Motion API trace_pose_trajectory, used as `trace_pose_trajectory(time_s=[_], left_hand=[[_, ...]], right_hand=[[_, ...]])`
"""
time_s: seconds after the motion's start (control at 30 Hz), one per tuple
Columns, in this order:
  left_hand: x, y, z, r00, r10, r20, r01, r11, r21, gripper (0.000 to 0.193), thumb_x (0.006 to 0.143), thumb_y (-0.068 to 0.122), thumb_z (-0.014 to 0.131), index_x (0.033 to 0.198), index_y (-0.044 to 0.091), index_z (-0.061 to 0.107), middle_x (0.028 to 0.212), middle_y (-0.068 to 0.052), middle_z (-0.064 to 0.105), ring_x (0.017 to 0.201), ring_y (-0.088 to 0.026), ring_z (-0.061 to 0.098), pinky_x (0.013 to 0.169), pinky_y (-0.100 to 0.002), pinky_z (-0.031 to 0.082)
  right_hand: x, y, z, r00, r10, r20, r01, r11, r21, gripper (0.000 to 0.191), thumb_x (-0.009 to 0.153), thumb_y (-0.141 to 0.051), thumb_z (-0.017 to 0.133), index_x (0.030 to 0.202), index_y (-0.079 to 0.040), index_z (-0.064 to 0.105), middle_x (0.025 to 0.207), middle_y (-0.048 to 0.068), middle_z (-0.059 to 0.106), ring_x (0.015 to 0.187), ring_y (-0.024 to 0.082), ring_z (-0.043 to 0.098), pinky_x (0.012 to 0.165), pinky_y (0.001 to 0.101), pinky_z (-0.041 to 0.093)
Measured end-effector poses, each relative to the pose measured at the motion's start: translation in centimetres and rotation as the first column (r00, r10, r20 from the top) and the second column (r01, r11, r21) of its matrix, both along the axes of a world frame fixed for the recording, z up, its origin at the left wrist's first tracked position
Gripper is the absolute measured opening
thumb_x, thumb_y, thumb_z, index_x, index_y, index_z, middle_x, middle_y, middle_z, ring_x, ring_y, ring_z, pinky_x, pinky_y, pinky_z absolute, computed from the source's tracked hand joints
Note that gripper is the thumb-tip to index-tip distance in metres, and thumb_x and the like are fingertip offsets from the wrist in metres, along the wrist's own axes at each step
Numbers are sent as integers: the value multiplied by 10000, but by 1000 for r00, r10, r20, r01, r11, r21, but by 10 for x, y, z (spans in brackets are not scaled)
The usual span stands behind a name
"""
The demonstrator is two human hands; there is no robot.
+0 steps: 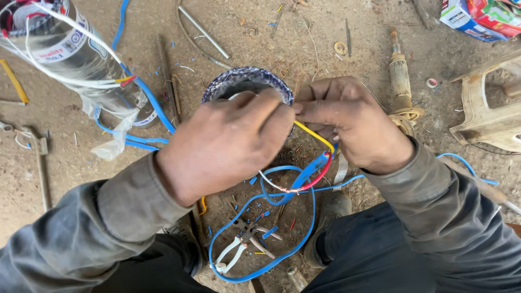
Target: The person strips the insulation from several colored wires using pliers, then twists the exposed copper strands together by hand to form a single connection.
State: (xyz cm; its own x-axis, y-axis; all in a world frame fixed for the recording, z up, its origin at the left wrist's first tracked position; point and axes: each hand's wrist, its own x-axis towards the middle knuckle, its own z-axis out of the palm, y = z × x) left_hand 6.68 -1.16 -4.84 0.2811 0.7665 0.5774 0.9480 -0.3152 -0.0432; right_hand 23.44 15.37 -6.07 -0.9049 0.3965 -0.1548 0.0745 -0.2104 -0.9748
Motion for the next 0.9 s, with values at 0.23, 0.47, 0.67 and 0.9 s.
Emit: trace_pose_trajectory(time_s=[0.23,0.47,0.67,0.9], left_hand=[[-12,1,-4,972,147,-181,-124,984,131,133,934,132,688,973,52,589,931,-61,548,749,-172,673,574,-325,554],[-23,1,-15,910,99,-403,60,930,362,150,1028,79,724,1040,-18,611,989,-93,587,725,-164,618,592,-305,517],[-7,11,-11,935,11,354,-42,996,82,200,952,115,763,1047,4,626,945,-128,668,783,-286,701,637,-374,549],[-20,10,7,652,193,733,244,862,-444,145,860,178,773,889,36,762,756,-73,757,666,-169,667,609,-337,527]], right_hand=[[1,-18,3,998,-65,-23,69,917,393,159,874,43,689,1027,1,685,849,-41,692,769,7,612,672,188,512],[4,-26,-4,985,159,70,-173,869,464,55,922,-18,764,957,25,764,752,18,693,675,34,568,582,218,465],[7,-43,5,926,-194,-323,374,374,848,184,937,-40,816,1091,6,727,928,73,763,736,51,650,617,217,506],[24,-22,-7,942,68,-328,298,274,914,154,980,-11,808,1111,-52,738,1013,71,761,808,127,761,674,245,597]])
